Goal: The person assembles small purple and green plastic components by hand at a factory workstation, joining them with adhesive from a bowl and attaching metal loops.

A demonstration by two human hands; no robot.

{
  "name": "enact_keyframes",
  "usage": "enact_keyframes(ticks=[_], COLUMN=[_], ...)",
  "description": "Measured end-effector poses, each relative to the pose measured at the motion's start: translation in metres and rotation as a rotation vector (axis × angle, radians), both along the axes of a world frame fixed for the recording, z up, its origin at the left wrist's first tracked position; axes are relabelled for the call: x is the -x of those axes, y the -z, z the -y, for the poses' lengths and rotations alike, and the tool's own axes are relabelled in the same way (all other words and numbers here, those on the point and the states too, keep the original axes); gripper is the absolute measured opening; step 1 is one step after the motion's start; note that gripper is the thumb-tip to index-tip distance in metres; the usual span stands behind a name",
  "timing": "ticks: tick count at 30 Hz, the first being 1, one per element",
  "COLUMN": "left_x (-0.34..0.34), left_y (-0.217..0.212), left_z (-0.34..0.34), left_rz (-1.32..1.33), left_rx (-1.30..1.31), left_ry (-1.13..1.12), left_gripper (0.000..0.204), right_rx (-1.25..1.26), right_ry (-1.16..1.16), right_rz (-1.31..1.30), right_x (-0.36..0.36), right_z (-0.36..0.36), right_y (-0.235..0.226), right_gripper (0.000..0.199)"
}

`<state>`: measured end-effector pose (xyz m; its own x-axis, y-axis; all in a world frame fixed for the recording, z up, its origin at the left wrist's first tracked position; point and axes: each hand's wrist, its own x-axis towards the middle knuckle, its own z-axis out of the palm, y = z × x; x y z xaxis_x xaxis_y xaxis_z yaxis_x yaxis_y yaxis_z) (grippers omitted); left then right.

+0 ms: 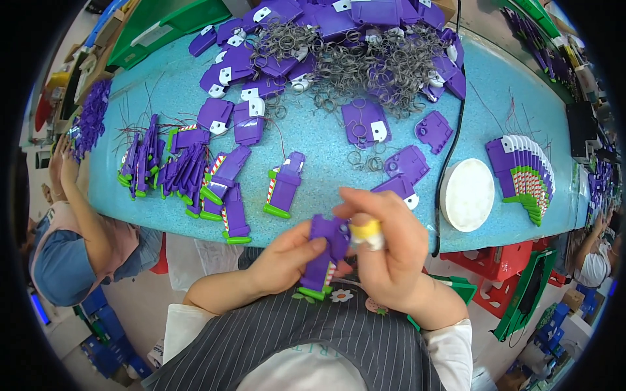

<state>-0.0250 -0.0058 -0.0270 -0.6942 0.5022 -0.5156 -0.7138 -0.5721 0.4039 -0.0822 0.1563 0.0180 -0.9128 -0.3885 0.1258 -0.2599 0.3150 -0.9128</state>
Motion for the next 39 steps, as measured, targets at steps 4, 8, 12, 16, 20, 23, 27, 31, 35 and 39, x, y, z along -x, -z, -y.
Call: enact_keyframes(ticks=[4, 8, 12, 16, 20, 23, 27, 31, 35, 39], left_x=[0.0, -0.009, -0.011, -0.009, -0.004, -0.01, -0.004, -0.001, -0.009, -0.017], left_y=[-0.006, -0.019, -0.031, -0.039, -0.004, 0.003, -0.01, -0.024, -0.023, -0.018], left_z=[0.012, 0.02, 0.025, 0.014, 0.003, -0.002, 0.009, 0.005, 0.0, -0.003], left_rz=[-0.105, -0.269, -0.923, -0.336, -0.007, 0.004, -0.262, -0.645, -0.719, -0.686], left_rx=[0.053, 0.406, 1.224, 0.355, -0.055, -0.068, 0.212, 0.496, 0.441, 0.51], left_ry=[0.127, -0.18, 0.115, 0.323, 0.418, 0.429, 0.056, -0.221, -0.216, -0.242], left_gripper=[0.028, 0.024, 0.02, 0.023, 0.024, 0.029, 0.027, 0.029, 0.032, 0.033], right_rx=[0.55, 0.746, 0.518, 0.572, 0.843, 0.565, 0.072, -0.132, -0.234, -0.281], right_ry=[0.35, 0.47, 0.153, -0.016, -0.081, 0.081, 0.118, 0.097, 0.114, 0.064], right_rz=[0.083, 0.134, 0.689, 0.491, 0.774, 0.603, 0.027, -0.39, -0.514, -0.469], right_x=[0.007, -0.009, -0.033, -0.017, -0.002, -0.007, -0.01, -0.021, -0.018, -0.021], right_z=[0.002, -0.02, -0.02, -0.007, -0.007, -0.009, -0.015, -0.004, -0.001, -0.003], right_y=[0.023, 0.018, 0.015, 0.014, 0.017, 0.0, -0.011, -0.006, -0.003, -0.006], right_gripper=[0.055, 0.048, 0.055, 0.047, 0.045, 0.033, 0.023, 0.027, 0.03, 0.028])
